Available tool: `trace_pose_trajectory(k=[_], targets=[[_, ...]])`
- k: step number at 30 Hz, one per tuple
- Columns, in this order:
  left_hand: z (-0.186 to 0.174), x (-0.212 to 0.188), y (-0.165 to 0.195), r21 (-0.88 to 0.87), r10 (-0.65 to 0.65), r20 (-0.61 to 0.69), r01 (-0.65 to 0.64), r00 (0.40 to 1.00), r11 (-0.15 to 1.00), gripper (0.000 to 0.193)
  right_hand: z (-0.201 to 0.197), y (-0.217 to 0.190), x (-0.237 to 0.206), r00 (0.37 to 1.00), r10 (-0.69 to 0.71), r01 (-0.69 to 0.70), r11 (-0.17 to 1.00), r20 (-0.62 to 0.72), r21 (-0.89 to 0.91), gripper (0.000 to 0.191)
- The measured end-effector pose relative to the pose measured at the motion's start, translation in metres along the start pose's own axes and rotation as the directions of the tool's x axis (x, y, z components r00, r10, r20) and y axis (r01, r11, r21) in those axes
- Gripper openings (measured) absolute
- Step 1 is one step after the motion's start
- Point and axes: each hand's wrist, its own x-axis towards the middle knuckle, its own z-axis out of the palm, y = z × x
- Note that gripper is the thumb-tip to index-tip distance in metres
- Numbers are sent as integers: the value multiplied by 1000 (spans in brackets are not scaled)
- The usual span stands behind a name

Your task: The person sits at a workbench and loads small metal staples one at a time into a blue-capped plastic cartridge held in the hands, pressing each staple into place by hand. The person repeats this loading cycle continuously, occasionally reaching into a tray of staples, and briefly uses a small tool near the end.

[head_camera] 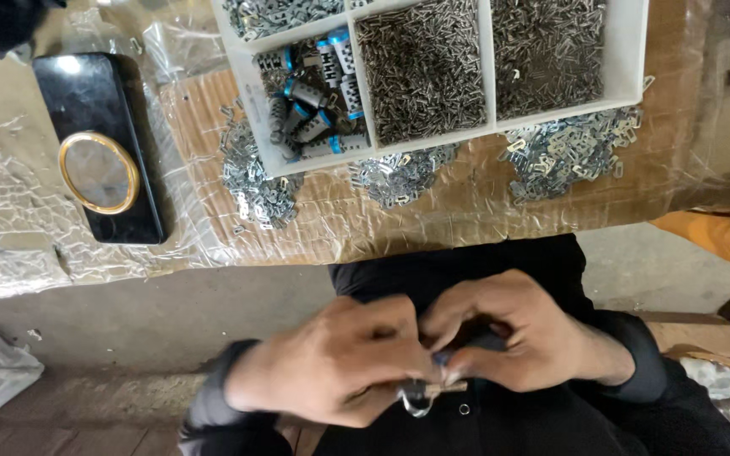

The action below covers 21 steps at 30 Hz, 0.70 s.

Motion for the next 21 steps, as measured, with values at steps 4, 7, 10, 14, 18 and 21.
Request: trace_pose_trajectory(k=[4,7,10,14,18,21], targets=[[-33,24,29,523,113,-333,84,936,848,20,-11,-23,16,977,-193,116,837,-89,-535,64],[-31,26,15,781,246,-610,521,753,344,17,-31,-47,29,877,-400,212,820,-267,-532,48],[-38,17,-6,827,133,-561,561,817,46,22,-54,-79,44,863,-504,280,536,-35,-797,36],[-48,15,-10,823,-11,-567,567,824,24,18,-84,-96,87,812,-550,429,333,197,-840,22],[-43,33,14,749,126,-641,580,757,320,15,-103,-82,124,865,-494,455,694,91,-558,19],[-27,55,20,664,167,-632,417,757,620,18,-106,-72,129,924,-380,374,878,40,-298,26]])
